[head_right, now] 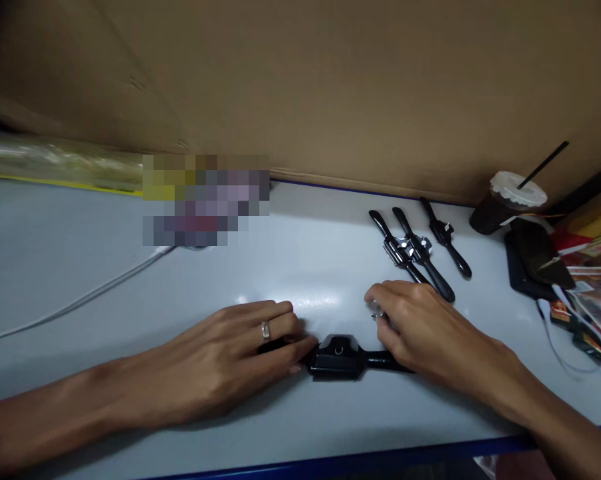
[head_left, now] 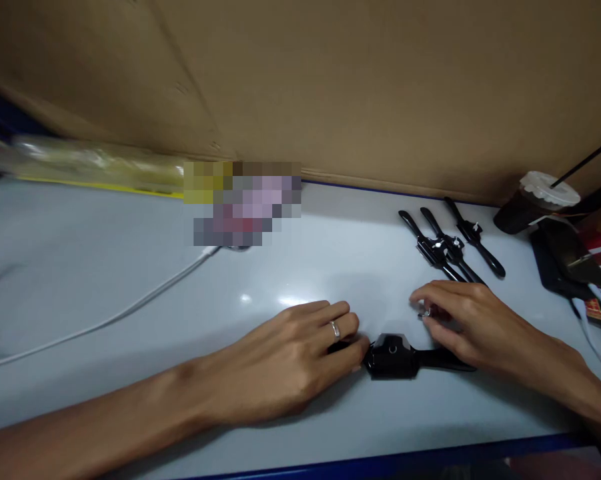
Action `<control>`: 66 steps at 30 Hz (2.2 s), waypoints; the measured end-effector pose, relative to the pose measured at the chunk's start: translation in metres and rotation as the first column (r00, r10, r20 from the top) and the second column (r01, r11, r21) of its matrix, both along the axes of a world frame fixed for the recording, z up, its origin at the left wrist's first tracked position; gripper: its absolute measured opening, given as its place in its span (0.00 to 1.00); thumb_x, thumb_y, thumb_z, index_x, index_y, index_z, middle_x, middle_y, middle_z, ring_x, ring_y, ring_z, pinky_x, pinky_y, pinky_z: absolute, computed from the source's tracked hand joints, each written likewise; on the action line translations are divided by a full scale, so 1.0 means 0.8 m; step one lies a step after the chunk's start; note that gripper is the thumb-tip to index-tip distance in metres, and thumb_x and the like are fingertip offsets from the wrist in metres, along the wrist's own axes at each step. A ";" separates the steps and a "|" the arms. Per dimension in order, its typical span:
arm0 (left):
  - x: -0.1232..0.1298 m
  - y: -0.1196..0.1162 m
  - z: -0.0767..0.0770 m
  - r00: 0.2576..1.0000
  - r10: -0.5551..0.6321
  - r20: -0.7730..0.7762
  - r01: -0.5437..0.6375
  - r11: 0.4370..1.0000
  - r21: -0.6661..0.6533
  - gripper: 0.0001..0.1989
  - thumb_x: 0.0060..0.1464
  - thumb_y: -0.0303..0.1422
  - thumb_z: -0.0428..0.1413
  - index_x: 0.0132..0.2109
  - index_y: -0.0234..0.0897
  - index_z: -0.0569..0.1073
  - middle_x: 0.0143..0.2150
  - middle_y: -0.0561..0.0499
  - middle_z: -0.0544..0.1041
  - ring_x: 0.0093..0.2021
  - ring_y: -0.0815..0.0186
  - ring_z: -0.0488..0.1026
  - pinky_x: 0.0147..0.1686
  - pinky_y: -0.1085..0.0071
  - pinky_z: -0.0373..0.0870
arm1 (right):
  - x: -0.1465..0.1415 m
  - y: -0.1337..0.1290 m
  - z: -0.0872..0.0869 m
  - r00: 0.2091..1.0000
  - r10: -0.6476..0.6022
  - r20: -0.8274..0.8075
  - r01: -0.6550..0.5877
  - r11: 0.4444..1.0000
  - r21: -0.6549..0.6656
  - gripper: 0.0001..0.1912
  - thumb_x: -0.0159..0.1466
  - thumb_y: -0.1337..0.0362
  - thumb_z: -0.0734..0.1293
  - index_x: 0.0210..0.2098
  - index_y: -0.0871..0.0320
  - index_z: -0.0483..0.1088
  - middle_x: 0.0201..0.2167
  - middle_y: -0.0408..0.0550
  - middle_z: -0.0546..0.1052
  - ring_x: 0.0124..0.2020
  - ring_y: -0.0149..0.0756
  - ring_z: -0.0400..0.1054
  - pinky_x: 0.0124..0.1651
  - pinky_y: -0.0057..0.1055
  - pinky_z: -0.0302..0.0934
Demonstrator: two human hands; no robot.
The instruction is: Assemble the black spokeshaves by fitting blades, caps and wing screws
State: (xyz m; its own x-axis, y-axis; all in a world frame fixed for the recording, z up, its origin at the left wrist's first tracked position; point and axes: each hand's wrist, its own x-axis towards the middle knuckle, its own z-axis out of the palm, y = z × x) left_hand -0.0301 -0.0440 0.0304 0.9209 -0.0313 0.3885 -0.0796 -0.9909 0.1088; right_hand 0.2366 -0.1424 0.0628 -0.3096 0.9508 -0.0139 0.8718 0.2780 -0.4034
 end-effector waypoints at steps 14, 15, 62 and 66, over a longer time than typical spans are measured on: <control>0.002 0.000 -0.001 1.000 0.004 -0.001 -0.004 1.000 0.017 0.09 0.69 0.23 0.48 0.46 0.31 0.74 0.34 0.50 0.71 0.32 0.63 0.63 0.30 0.66 0.60 | -0.052 -0.005 -0.010 0.874 0.015 -0.486 0.044 0.993 0.110 0.05 0.67 0.71 0.70 0.35 0.61 0.79 0.30 0.45 0.76 0.34 0.31 0.70 0.36 0.28 0.63; 0.001 0.000 -0.001 1.000 0.002 -0.002 -0.002 1.000 0.014 0.09 0.69 0.23 0.48 0.46 0.31 0.74 0.34 0.50 0.71 0.32 0.63 0.63 0.30 0.66 0.60 | -0.052 -0.005 -0.012 0.874 0.020 -0.485 0.040 0.993 0.112 0.05 0.67 0.71 0.70 0.35 0.61 0.79 0.29 0.45 0.75 0.33 0.31 0.70 0.36 0.28 0.63; 0.003 -0.002 0.000 1.000 0.021 0.009 -0.021 1.000 0.015 0.09 0.68 0.23 0.49 0.44 0.32 0.74 0.34 0.50 0.71 0.32 0.64 0.62 0.29 0.65 0.61 | -0.061 -0.011 -0.017 0.998 0.068 0.006 -0.067 0.952 0.297 0.14 0.72 0.71 0.58 0.29 0.59 0.65 0.27 0.45 0.67 0.29 0.34 0.56 0.33 0.35 0.53; 0.001 -0.001 -0.001 1.000 0.013 0.000 -0.013 1.000 0.006 0.12 0.68 0.22 0.46 0.43 0.32 0.74 0.34 0.49 0.70 0.31 0.64 0.62 0.30 0.65 0.60 | -0.066 -0.016 -0.020 0.992 0.052 0.115 -0.093 0.920 0.381 0.14 0.69 0.74 0.59 0.27 0.59 0.65 0.24 0.43 0.64 0.27 0.34 0.54 0.31 0.35 0.50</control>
